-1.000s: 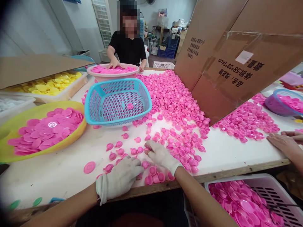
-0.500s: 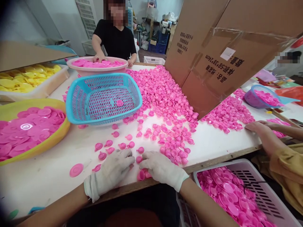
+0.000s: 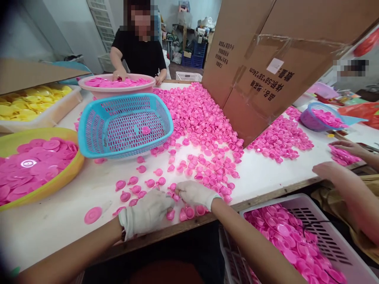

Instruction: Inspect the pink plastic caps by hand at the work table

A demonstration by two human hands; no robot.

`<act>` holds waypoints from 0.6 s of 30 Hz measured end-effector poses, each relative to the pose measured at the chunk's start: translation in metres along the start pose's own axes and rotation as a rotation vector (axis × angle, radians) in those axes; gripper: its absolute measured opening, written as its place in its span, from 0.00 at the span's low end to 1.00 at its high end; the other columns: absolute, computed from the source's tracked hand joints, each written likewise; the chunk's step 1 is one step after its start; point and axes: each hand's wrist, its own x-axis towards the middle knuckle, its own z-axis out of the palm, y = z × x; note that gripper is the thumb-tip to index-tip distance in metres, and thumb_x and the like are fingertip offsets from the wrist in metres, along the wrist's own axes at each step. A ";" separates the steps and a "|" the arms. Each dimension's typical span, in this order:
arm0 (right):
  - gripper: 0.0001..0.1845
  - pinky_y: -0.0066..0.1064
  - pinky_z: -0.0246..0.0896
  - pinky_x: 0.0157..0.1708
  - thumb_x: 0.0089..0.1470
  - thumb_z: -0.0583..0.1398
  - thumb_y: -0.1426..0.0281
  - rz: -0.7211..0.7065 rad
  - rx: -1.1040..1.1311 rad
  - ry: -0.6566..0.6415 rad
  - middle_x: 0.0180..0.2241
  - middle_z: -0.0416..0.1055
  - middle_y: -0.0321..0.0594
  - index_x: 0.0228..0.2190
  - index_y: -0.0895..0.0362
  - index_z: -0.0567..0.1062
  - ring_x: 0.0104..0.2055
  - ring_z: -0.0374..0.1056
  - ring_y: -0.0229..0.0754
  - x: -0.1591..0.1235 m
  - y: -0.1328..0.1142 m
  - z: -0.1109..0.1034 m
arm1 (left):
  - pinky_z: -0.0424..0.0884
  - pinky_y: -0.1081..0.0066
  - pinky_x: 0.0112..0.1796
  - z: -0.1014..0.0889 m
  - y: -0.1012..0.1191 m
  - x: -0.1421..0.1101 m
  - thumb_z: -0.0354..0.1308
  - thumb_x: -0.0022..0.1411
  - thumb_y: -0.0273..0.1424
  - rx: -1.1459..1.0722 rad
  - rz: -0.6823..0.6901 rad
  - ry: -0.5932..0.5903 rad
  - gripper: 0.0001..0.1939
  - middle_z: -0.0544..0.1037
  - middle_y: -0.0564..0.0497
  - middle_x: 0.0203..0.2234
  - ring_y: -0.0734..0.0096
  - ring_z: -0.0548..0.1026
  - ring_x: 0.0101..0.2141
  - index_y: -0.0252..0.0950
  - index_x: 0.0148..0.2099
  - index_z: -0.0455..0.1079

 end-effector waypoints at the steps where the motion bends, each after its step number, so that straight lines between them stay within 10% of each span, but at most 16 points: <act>1: 0.09 0.24 0.55 0.28 0.55 0.51 0.75 0.026 -0.031 0.015 0.29 0.71 0.36 0.30 0.58 0.72 0.29 0.64 0.35 0.003 0.000 -0.002 | 0.65 0.68 0.33 -0.002 -0.001 0.002 0.48 0.56 0.21 0.030 -0.014 -0.010 0.09 0.73 0.48 0.25 0.67 0.70 0.28 0.34 0.28 0.68; 7: 0.08 0.27 0.50 0.30 0.53 0.53 0.77 0.066 -0.236 0.157 0.29 0.70 0.38 0.31 0.57 0.72 0.31 0.63 0.37 -0.017 -0.012 -0.009 | 0.63 0.65 0.30 -0.010 0.000 -0.003 0.48 0.59 0.25 0.152 -0.063 -0.008 0.08 0.74 0.47 0.29 0.64 0.71 0.29 0.35 0.32 0.69; 18: 0.09 0.33 0.53 0.38 0.53 0.53 0.78 -0.214 -0.460 -0.028 0.35 0.69 0.41 0.32 0.56 0.72 0.37 0.63 0.42 -0.062 -0.007 0.004 | 0.63 0.65 0.36 0.003 0.022 0.008 0.45 0.65 0.28 0.094 0.310 0.051 0.09 0.72 0.49 0.37 0.66 0.69 0.36 0.38 0.39 0.67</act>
